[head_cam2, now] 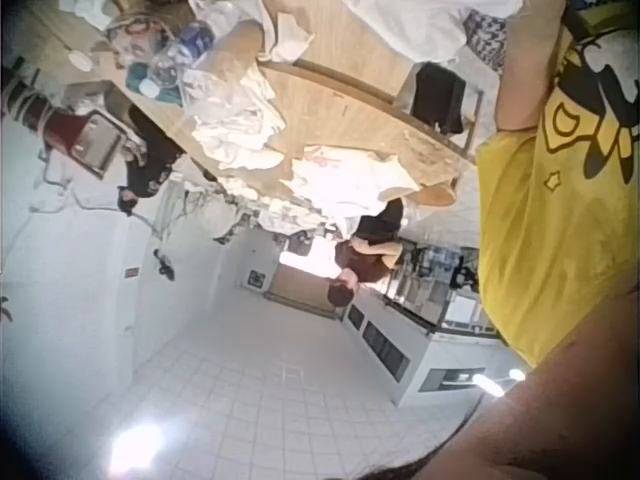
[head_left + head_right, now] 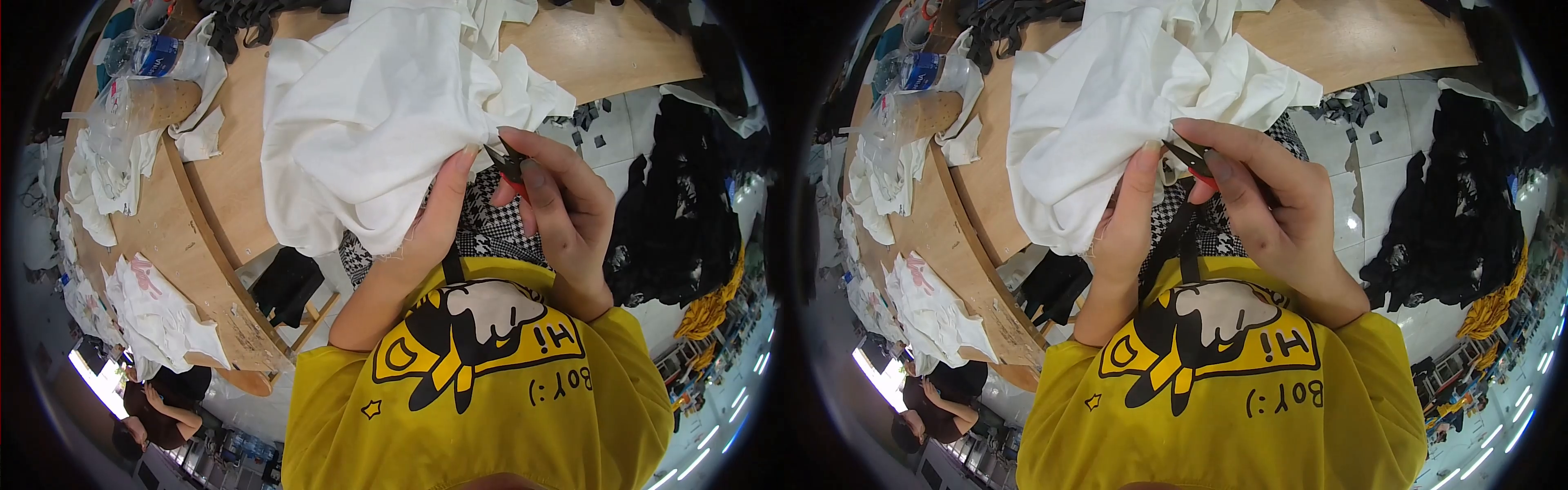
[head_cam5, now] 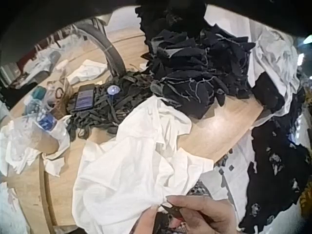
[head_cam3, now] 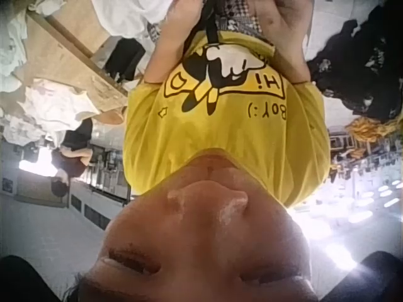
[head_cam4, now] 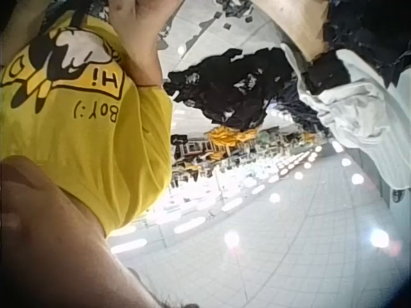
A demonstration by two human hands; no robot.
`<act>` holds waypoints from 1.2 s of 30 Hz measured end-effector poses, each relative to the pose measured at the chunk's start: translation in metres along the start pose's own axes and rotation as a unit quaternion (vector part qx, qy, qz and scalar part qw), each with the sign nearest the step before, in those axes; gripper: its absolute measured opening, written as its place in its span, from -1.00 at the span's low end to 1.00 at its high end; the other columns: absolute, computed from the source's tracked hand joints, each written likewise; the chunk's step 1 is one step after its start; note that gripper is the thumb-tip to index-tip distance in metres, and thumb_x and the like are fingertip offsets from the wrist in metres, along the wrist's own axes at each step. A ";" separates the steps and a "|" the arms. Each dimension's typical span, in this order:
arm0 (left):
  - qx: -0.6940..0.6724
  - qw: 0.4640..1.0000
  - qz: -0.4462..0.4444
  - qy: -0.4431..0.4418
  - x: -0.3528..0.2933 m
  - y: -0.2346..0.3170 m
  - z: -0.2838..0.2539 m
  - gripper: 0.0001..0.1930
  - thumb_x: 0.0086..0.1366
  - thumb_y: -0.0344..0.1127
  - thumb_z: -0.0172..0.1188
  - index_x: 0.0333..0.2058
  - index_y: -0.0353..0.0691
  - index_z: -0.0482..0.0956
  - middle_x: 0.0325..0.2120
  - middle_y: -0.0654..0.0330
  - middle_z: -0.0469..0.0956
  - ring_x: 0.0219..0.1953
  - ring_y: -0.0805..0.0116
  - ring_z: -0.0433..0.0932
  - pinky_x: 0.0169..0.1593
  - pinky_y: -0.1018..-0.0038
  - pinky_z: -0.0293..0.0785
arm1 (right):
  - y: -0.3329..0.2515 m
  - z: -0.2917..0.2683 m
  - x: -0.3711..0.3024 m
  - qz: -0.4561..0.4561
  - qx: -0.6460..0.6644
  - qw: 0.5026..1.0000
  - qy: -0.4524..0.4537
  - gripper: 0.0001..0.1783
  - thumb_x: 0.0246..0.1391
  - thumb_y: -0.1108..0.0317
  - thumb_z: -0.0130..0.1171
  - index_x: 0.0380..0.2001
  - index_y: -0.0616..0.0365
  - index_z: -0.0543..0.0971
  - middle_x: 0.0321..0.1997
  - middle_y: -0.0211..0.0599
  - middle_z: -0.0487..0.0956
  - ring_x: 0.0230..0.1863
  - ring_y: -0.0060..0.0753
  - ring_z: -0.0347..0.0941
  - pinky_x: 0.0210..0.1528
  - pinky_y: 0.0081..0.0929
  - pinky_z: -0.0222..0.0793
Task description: The recorder uses nippers to trim excess threads and finishing details from a white garment at a textile workbench.
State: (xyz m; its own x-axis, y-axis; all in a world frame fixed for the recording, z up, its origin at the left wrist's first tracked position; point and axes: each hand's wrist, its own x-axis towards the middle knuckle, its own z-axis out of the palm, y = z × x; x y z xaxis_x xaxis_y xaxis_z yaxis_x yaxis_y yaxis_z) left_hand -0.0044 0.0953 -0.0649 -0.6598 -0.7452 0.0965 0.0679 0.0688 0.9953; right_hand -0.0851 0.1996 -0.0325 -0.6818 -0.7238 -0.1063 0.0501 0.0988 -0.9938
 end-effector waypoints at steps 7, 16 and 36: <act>-0.002 1.000 -0.005 -0.003 -0.001 0.002 -0.002 -0.82 0.06 -0.48 0.05 -0.31 -0.35 0.45 -0.38 0.17 0.48 -0.34 0.40 0.45 -0.24 0.59 0.32 | 0.000 0.000 0.000 0.005 -0.009 1.000 -0.002 -0.73 0.00 0.59 -0.15 -0.20 0.26 0.41 -0.55 -0.44 0.44 -0.52 -0.79 0.30 -0.49 -0.87 0.16; -0.037 0.999 -0.021 -0.011 -0.006 -0.001 -0.006 -0.77 0.12 -0.46 -0.02 -0.22 -0.38 0.37 -0.34 0.20 0.44 -0.29 0.43 0.38 -0.16 0.57 0.25 | 0.003 0.001 0.002 -0.011 0.015 1.000 0.002 -0.75 0.02 0.55 -0.17 -0.20 0.28 0.40 -0.52 -0.42 0.44 -0.51 -0.76 0.31 -0.45 -0.84 0.19; 0.045 0.996 0.070 0.008 -0.002 -0.006 -0.008 -0.79 0.11 -0.45 -0.03 -0.26 -0.39 0.40 -0.35 0.11 0.46 -0.27 0.29 0.41 -0.13 0.51 0.25 | -0.004 0.003 0.002 0.008 -0.047 0.999 -0.011 -0.75 0.00 0.60 -0.16 -0.24 0.28 0.43 -0.59 -0.46 0.38 -0.53 -0.73 0.29 -0.43 -0.82 0.23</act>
State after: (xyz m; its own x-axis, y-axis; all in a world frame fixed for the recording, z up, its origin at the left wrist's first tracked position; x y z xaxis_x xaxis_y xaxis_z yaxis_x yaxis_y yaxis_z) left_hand 0.0026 0.0905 -0.0714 -0.6369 -0.7342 0.2350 0.0901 0.2319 0.9686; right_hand -0.0845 0.1955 -0.0293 -0.6657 -0.7360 -0.1230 -0.0089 0.1727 -0.9849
